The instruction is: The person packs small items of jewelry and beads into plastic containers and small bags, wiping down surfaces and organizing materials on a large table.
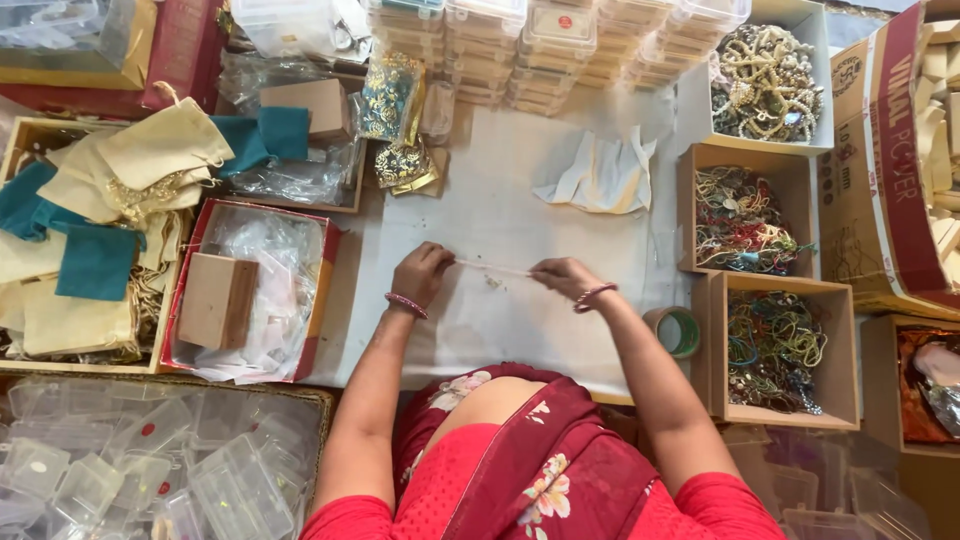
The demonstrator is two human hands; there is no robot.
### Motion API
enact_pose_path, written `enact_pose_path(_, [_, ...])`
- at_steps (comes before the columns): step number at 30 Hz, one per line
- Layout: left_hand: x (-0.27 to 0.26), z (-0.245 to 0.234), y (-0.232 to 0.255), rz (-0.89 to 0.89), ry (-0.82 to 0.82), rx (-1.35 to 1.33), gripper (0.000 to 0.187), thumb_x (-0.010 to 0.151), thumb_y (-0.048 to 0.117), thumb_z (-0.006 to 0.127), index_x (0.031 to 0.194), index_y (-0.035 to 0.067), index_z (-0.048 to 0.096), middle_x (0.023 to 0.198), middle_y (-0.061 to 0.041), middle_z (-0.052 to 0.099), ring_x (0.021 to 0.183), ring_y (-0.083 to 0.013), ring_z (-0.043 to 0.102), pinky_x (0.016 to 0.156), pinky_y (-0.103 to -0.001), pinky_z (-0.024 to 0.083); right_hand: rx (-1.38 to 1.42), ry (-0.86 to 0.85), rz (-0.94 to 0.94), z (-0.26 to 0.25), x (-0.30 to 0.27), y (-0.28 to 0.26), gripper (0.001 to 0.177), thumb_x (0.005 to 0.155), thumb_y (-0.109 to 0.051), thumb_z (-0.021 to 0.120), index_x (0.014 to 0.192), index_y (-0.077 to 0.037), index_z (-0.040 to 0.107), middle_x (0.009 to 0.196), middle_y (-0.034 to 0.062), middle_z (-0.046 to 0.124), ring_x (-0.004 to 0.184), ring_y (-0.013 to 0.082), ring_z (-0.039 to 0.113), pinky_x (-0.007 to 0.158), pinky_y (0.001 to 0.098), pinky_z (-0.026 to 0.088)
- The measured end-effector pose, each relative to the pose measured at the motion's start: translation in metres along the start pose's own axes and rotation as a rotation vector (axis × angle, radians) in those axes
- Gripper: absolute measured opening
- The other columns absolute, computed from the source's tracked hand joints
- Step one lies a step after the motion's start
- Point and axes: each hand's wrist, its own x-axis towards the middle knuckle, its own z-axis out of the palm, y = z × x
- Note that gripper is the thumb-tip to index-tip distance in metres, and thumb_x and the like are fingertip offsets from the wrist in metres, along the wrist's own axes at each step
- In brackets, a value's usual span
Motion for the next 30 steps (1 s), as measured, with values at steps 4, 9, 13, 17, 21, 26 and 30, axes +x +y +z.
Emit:
enact_pose_path(4, [0.004,0.012,-0.004,0.024,0.018,-0.029,0.008,0.086,0.013,0.078,0.093,0.011,0.073,0.095,-0.003,0.070,0.085,-0.0259,0.070,0.073,-0.037,0.057,0.049,0.266,-0.017,-0.020,-0.007,0.021,0.027,0.099,-0.022,0.067,0.120,-0.009,0.076,0.086,0.0036,0.071,0.077,0.0155,0.060,0.076,0.0324,0.055])
enact_pose_path(9, [0.009,0.040,-0.010,-0.003,-0.036,0.039,0.018,0.084,0.008,0.074,0.102,0.010,0.072,0.112,-0.012,0.063,0.103,-0.0338,0.061,0.089,-0.042,0.053,-0.735,0.632,-0.489,0.021,0.016,-0.018,0.039,0.089,-0.009,0.067,0.127,-0.008,0.070,0.134,0.0128,0.066,0.115,0.0330,0.064,0.096,0.0441,0.053])
enact_pose_path(13, [0.003,0.061,-0.029,-0.006,-0.051,0.092,0.021,0.090,0.007,0.070,0.111,0.009,0.071,0.120,-0.012,0.061,0.109,-0.0349,0.058,0.096,-0.043,0.051,-0.676,0.284,-0.697,0.074,0.025,-0.056,0.034,0.097,-0.019,0.066,0.129,-0.009,0.067,0.139,0.0113,0.061,0.127,0.0294,0.059,0.108,0.0430,0.050])
enact_pose_path(17, [0.002,0.057,-0.030,-0.080,-0.037,0.044,0.018,0.090,0.005,0.068,0.107,0.008,0.072,0.116,-0.012,0.061,0.107,-0.0345,0.059,0.095,-0.042,0.051,-0.848,0.336,-0.762,0.084,0.012,-0.070,0.049,0.089,-0.023,0.062,0.131,0.001,0.063,0.143,0.0186,0.054,0.132,0.0346,0.054,0.107,0.0469,0.044])
enact_pose_path(21, [0.001,0.062,-0.037,-0.093,-0.047,0.018,0.016,0.092,0.002,0.066,0.105,0.009,0.073,0.117,-0.011,0.062,0.107,-0.0338,0.058,0.096,-0.042,0.051,-0.953,0.393,-0.795,0.076,-0.018,-0.017,0.044,0.088,-0.007,0.058,0.131,-0.001,0.064,0.146,0.0152,0.059,0.134,0.0298,0.060,0.111,0.0385,0.051])
enact_pose_path(26, [0.005,0.057,-0.028,-0.107,-0.050,0.015,0.013,0.093,0.005,0.067,0.104,0.008,0.073,0.116,-0.011,0.062,0.106,-0.0343,0.058,0.094,-0.042,0.050,-0.959,0.522,-0.625,0.065,-0.036,0.056,0.017,0.090,-0.005,0.060,0.105,-0.001,0.067,0.113,0.0138,0.069,0.102,0.0279,0.069,0.085,0.0373,0.059])
enact_pose_path(30, [0.003,0.056,-0.028,-0.108,-0.047,0.010,0.011,0.094,0.006,0.067,0.104,0.006,0.073,0.116,-0.012,0.062,0.106,-0.0350,0.057,0.094,-0.043,0.050,-1.010,0.870,-0.165,-0.014,-0.036,0.131,0.005,0.089,-0.005,0.061,0.088,-0.005,0.066,0.075,0.0131,0.063,0.062,0.0299,0.064,0.055,0.0390,0.056])
